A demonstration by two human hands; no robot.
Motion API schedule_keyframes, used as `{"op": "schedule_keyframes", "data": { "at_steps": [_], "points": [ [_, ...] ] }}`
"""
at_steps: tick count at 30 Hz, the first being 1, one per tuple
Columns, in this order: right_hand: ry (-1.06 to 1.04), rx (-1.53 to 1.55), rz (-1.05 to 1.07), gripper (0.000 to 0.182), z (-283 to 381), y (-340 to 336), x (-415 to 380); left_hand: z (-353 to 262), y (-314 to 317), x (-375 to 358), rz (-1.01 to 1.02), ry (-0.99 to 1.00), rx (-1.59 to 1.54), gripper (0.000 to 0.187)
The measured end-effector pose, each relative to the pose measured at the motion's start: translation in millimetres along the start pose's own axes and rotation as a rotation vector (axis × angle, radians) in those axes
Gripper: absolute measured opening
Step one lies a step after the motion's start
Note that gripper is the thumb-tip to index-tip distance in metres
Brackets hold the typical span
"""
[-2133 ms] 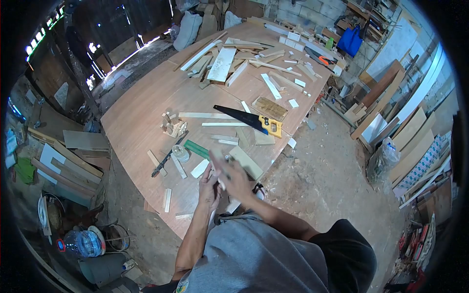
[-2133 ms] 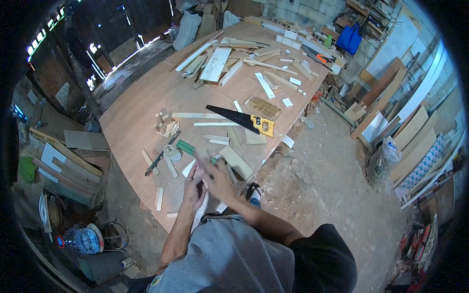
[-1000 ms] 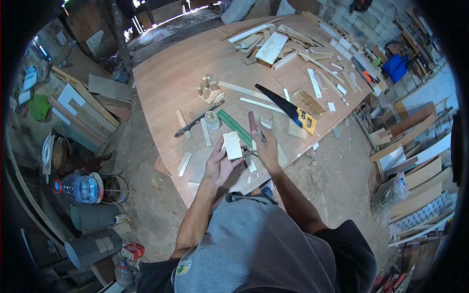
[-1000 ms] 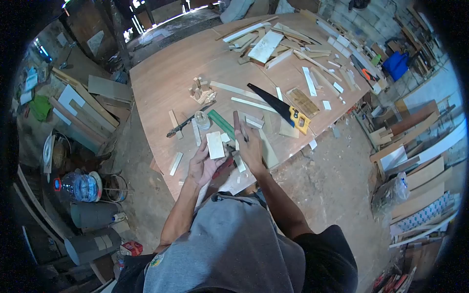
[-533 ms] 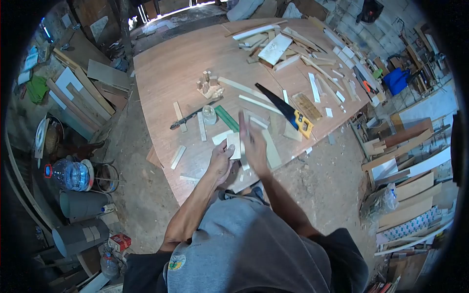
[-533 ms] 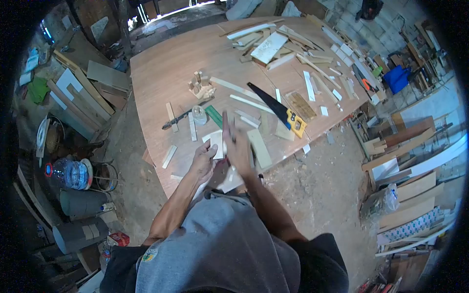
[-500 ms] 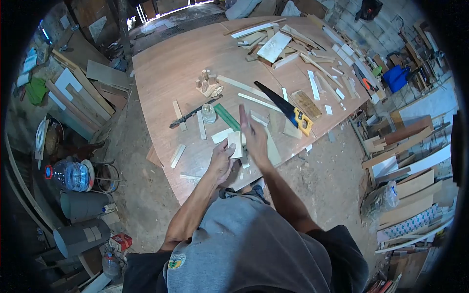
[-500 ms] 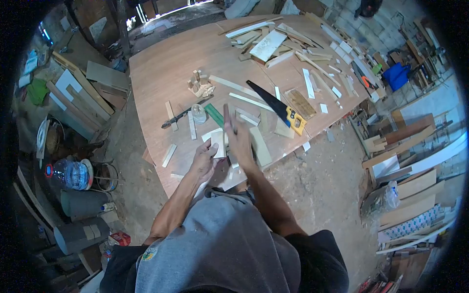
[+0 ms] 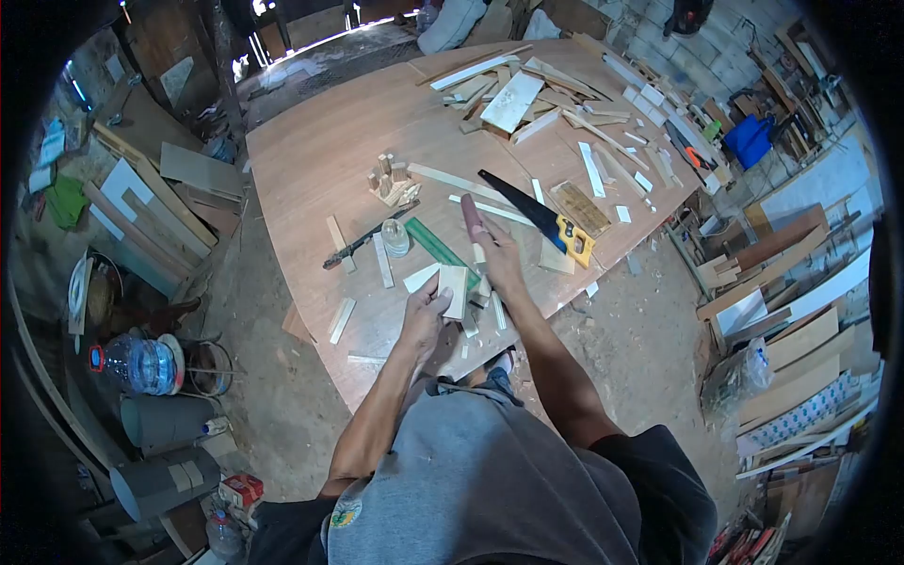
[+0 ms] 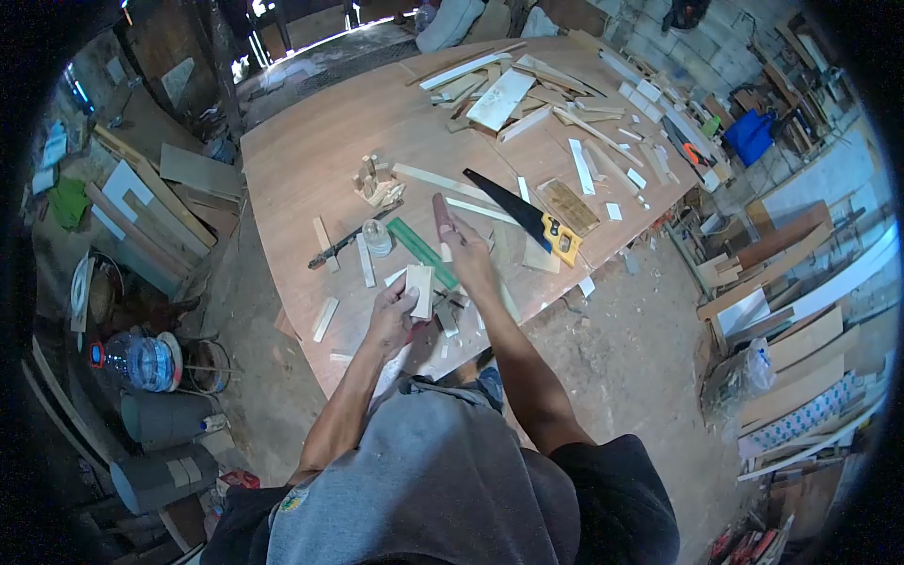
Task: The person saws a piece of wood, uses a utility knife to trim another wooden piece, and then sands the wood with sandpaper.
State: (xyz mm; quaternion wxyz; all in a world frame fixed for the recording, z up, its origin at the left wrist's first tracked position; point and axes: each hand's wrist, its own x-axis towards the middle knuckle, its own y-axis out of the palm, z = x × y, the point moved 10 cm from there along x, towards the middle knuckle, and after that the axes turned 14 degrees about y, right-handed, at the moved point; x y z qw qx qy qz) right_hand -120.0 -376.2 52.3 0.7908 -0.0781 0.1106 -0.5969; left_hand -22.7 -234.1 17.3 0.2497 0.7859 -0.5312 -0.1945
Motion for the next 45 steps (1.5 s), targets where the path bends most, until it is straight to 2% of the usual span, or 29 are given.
{"op": "schedule_keyframes", "data": {
  "at_steps": [1, 3, 5, 7, 8, 11, 15, 16, 17, 19, 20, 22, 23, 26, 28, 29, 31, 32, 33, 35, 36, 37, 39, 40, 42, 45],
  "points": [
    [-0.033, 0.162, 0.068, 0.050, 9.0, -4.9, 2.3, -8.0, -6.2, 1.5, -0.008, 0.010, -0.007, 0.038],
    [-0.031, 0.122, 0.180, 0.050, 24.5, -12.9, -24.8, -19.6, -21.9, 2.9, -0.010, -0.020, 0.085, 0.039],
    [0.235, 0.024, 0.426, 0.050, 14.7, 0.9, -65.9, -23.7, -32.4, 4.5, -0.074, -0.009, 0.028, 0.037],
    [0.175, 0.018, 0.433, 0.051, 16.3, 4.8, -91.0, -29.5, -37.3, 10.0, -0.042, 0.024, 0.172, 0.036],
    [0.102, 0.018, 0.432, 0.052, 23.5, 9.1, -95.6, -27.2, -37.4, 5.1, -0.060, -0.037, 0.138, 0.035],
    [0.149, 0.028, 0.353, 0.056, 24.5, 15.9, -81.9, -19.0, -18.9, -8.8, 0.055, -0.122, 0.113, 0.034],
    [0.133, -0.003, 0.292, 0.058, 16.1, 36.0, -25.5, -15.2, -14.3, -9.8, 0.005, -0.067, 0.101, 0.033],
    [0.132, 0.162, 0.299, 0.056, 21.0, 32.3, -22.6, -18.3, -16.5, -9.3, 0.005, -0.060, 0.105, 0.033],
    [0.116, 0.159, 0.313, 0.056, 25.7, 23.9, -24.3, -23.8, -22.2, -6.5, -0.033, -0.039, 0.088, 0.033],
    [0.307, 0.056, 0.409, 0.054, 30.2, 11.8, -62.9, -30.6, -34.4, -5.0, -0.102, -0.006, 0.056, 0.033],
    [0.304, 0.046, 0.424, 0.054, 25.2, 16.4, -74.0, -32.9, -41.1, -1.8, -0.135, 0.008, 0.027, 0.033],
    [0.091, -0.003, 0.371, 0.053, 30.7, 22.3, -89.7, -33.2, -43.6, -1.7, -0.172, 0.036, 0.016, 0.032],
    [0.098, -0.004, 0.364, 0.053, 25.0, 29.1, -79.9, -29.6, -41.1, -3.6, -0.168, 0.028, 0.014, 0.032],
    [0.144, -0.058, 0.370, 0.052, 8.6, 49.7, -28.4, -30.5, -26.2, -9.5, -0.070, 0.005, 0.296, 0.029],
    [0.206, 0.102, 0.250, 0.052, 8.8, 38.1, -5.5, -46.5, -6.5, -13.7, -0.033, -0.005, 0.528, 0.028],
    [0.192, 0.102, 0.249, 0.052, 9.6, 33.1, -6.2, -42.9, -14.2, -8.1, -0.030, 0.009, 0.528, 0.028],
    [0.291, 0.308, 0.198, 0.050, 6.6, 11.0, -26.6, -74.7, -13.2, 1.4, 0.011, 0.447, 0.663, 0.029],
    [0.291, 0.293, 0.209, 0.050, 10.2, 9.2, -36.6, -64.4, -21.7, -0.6, -0.006, 0.303, 0.582, 0.027],
    [0.242, 0.262, 0.274, 0.050, 19.8, 14.2, -52.8, -57.1, -29.4, 2.8, -0.019, 0.293, 0.577, 0.027],
    [0.209, 0.241, 0.332, 0.049, 18.8, 22.8, -72.4, -59.9, -28.9, 5.9, 0.067, 0.547, 0.712, 0.027],
    [0.204, 0.275, 0.348, 0.049, 17.1, 26.3, -73.9, -61.5, -24.7, 2.6, 0.034, 0.405, 0.650, 0.030],
    [0.194, 0.309, 0.363, 0.049, 16.4, 28.5, -73.5, -67.9, -14.6, 1.6, 0.042, 0.407, 0.652, 0.030],
    [0.171, 0.254, 0.355, 0.050, 9.1, 30.0, -75.8, -46.5, -27.2, -1.1, -0.238, 0.154, -0.006, 0.031],
    [0.185, 0.268, 0.334, 0.051, 3.2, 29.6, -76.6, -46.5, -27.1, -0.4, -0.233, 0.153, -0.006, 0.031],
    [0.201, 0.278, 0.312, 0.051, -0.6, 26.8, -75.4, -34.0, -21.5, -1.5, -0.202, 0.019, -0.114, 0.031],
    [0.152, 0.275, 0.306, 0.050, 9.0, 21.8, -76.8, -30.5, -16.7, -6.6, -0.167, -0.054, -0.056, 0.025]
  ]
}}
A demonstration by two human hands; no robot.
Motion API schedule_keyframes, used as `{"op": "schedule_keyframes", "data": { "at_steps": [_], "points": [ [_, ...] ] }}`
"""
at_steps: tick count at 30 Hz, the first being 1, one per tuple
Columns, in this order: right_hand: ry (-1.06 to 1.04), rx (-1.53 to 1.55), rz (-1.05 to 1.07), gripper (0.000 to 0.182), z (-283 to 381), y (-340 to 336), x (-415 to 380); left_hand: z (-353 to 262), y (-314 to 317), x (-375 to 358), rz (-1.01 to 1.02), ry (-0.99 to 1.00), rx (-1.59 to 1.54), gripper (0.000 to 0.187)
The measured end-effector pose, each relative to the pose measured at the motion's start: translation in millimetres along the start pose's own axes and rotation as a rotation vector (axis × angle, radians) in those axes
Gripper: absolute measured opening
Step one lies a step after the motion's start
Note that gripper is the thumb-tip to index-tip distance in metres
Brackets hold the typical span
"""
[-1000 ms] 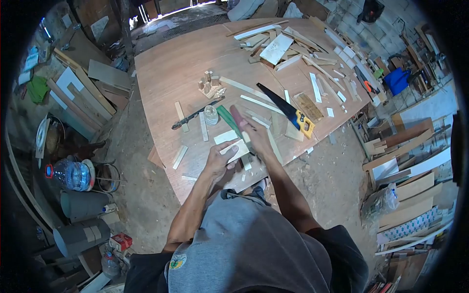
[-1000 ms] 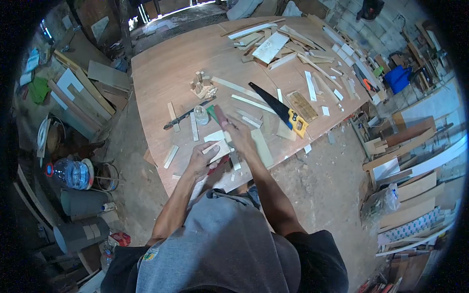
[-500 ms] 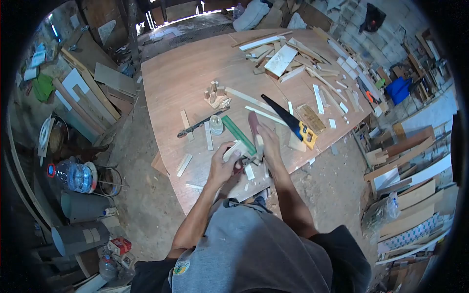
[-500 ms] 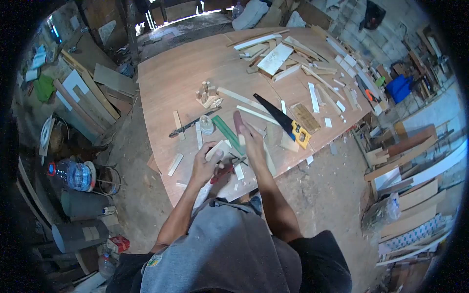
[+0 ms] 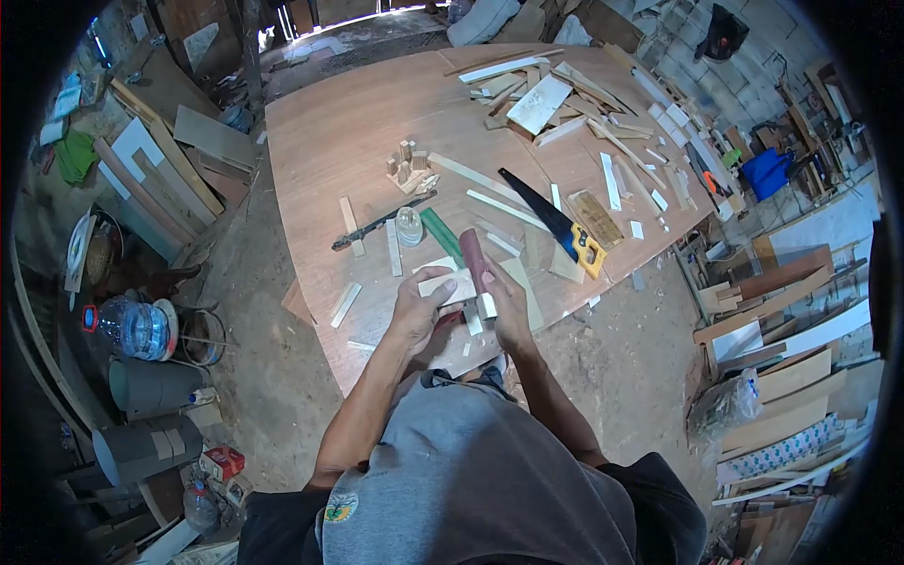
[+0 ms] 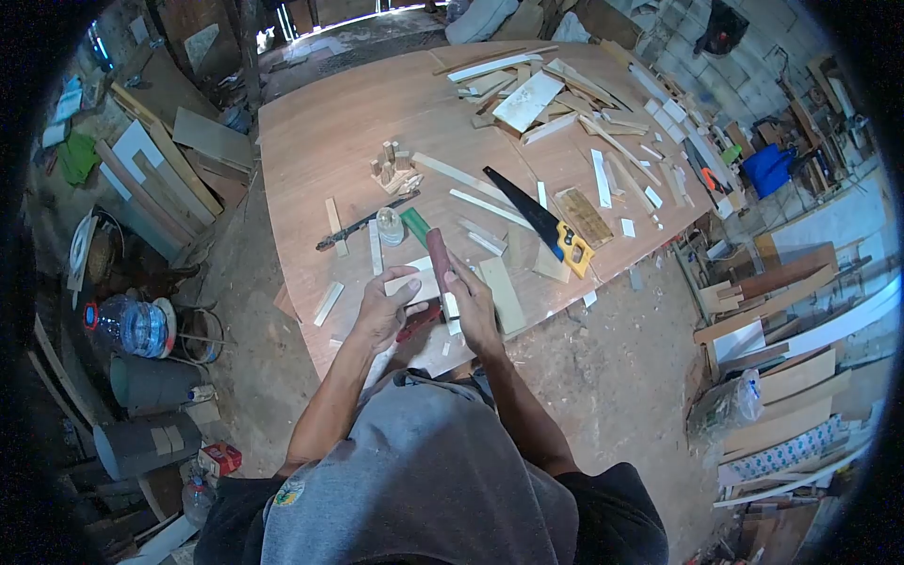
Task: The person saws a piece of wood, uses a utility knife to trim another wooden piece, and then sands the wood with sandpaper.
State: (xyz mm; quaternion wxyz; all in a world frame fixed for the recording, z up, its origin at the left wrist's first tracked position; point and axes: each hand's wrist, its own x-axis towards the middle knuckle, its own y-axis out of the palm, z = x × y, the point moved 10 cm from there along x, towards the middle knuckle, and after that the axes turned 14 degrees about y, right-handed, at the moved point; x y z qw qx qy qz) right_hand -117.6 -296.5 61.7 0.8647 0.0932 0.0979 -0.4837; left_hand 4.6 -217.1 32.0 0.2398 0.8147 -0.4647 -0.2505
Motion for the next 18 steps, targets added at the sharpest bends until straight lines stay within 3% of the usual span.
{"op": "schedule_keyframes", "data": {
  "at_steps": [3, 5, 8, 10, 12, 14, 16, 18],
  "points": [
    [-0.070, -0.078, 0.018, 0.050, 21.2, 4.2, -3.2, 1.1, -2.1, 4.3, 0.057, 0.095, 0.223, 0.022],
    [-0.094, -0.160, 0.000, 0.052, 37.8, 12.3, -12.6, -0.8, -3.8, -1.1, -0.012, 0.087, 0.135, 0.022],
    [-0.024, -0.308, 0.028, 0.053, -3.6, 9.8, -33.2, -13.6, -12.1, 8.0, -0.090, 0.120, 0.107, 0.022],
    [-0.072, -0.255, -0.010, 0.049, 3.2, 7.4, -32.8, -8.2, -17.7, 10.8, -0.109, 0.123, 0.159, 0.022],
    [-0.119, -0.175, -0.116, 0.049, 18.8, -3.4, -12.7, 2.8, -5.1, 12.6, 0.041, 0.128, 0.278, 0.021],
    [-0.098, -0.118, -0.094, 0.049, 26.7, -2.9, -2.4, 0.5, 1.2, 2.3, 0.004, 0.032, 0.336, 0.020],
    [-0.171, -0.130, -0.073, 0.051, 31.5, 4.0, 8.2, -7.5, -0.5, 13.6, -0.039, 0.144, 0.054, 0.021],
    [-0.224, -0.209, 0.007, 0.053, 32.6, 14.7, 4.6, -16.0, -11.9, 18.1, -0.116, 0.159, 0.000, 0.025]
  ]
}}
